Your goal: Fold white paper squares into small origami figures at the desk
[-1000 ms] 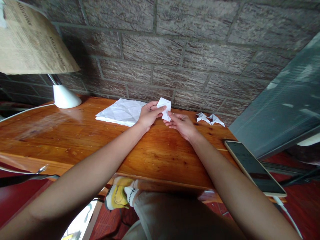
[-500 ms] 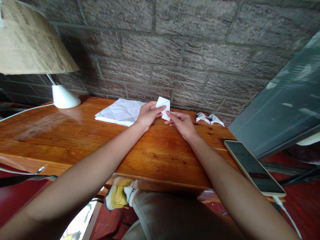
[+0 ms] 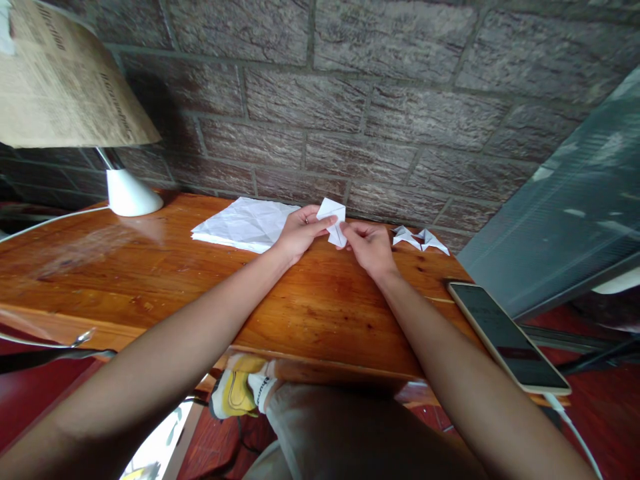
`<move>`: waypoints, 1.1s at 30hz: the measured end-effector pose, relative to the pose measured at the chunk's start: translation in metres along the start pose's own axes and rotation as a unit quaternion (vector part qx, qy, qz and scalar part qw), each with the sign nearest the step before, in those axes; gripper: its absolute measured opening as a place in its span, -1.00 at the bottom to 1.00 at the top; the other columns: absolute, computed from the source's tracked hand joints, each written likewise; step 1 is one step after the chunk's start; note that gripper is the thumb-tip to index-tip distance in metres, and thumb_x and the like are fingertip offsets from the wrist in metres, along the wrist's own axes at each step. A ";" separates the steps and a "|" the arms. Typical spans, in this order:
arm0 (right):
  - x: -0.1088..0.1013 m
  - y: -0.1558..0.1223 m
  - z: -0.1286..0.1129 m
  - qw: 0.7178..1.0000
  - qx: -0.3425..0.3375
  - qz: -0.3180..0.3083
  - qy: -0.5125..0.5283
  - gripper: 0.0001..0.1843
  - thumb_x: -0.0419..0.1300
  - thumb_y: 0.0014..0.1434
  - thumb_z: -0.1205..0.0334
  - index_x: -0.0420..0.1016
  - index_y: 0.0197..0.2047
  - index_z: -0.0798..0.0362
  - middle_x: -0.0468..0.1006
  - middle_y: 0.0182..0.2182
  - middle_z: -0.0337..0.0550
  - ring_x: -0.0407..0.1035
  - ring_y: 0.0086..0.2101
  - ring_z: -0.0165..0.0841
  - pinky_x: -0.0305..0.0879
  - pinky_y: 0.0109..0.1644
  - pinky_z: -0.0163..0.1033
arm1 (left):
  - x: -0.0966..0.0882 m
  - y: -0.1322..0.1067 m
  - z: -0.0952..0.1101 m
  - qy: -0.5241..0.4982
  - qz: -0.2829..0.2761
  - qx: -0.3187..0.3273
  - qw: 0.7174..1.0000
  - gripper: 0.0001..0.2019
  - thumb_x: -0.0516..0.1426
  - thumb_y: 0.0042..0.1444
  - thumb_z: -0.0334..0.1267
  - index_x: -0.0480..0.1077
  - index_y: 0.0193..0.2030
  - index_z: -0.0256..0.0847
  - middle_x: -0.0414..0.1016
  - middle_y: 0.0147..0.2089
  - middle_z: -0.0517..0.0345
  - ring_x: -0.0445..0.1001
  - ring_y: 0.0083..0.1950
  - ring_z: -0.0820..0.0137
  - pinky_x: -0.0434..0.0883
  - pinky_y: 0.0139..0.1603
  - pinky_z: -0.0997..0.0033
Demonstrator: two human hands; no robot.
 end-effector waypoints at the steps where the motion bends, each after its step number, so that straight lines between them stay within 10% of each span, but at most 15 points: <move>1: 0.001 0.000 0.000 1.000 0.002 -0.003 0.006 -0.56 0.32 0.08 -0.19 0.59 -0.53 0.02 0.56 -0.57 -0.25 0.32 -0.53 -0.42 0.24 -0.37 -0.28 | -0.001 0.001 0.000 0.000 0.003 0.006 1.000 -0.58 0.48 -0.28 -0.12 0.50 -0.31 -0.26 0.61 -0.32 0.17 0.54 -0.30 0.44 0.47 -0.11 0.36; 33: -0.005 0.006 0.005 0.996 0.004 0.042 0.084 -0.67 0.38 0.01 -0.10 0.56 -0.35 -0.01 0.63 -0.35 -0.21 0.46 -0.29 -0.32 0.36 -0.09 -0.20 | 0.006 -0.005 -0.003 0.000 -0.047 -0.020 0.999 -0.53 0.49 -0.29 -0.23 0.53 -0.19 -0.25 0.65 -0.23 0.10 0.59 -0.22 0.38 0.49 -0.07 0.32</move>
Point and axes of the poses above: each hand's wrist, its own y-axis towards the middle knuckle, its own x-axis out of the palm, z = x × y, the point moved 4 cm from there along y, towards the middle knuckle
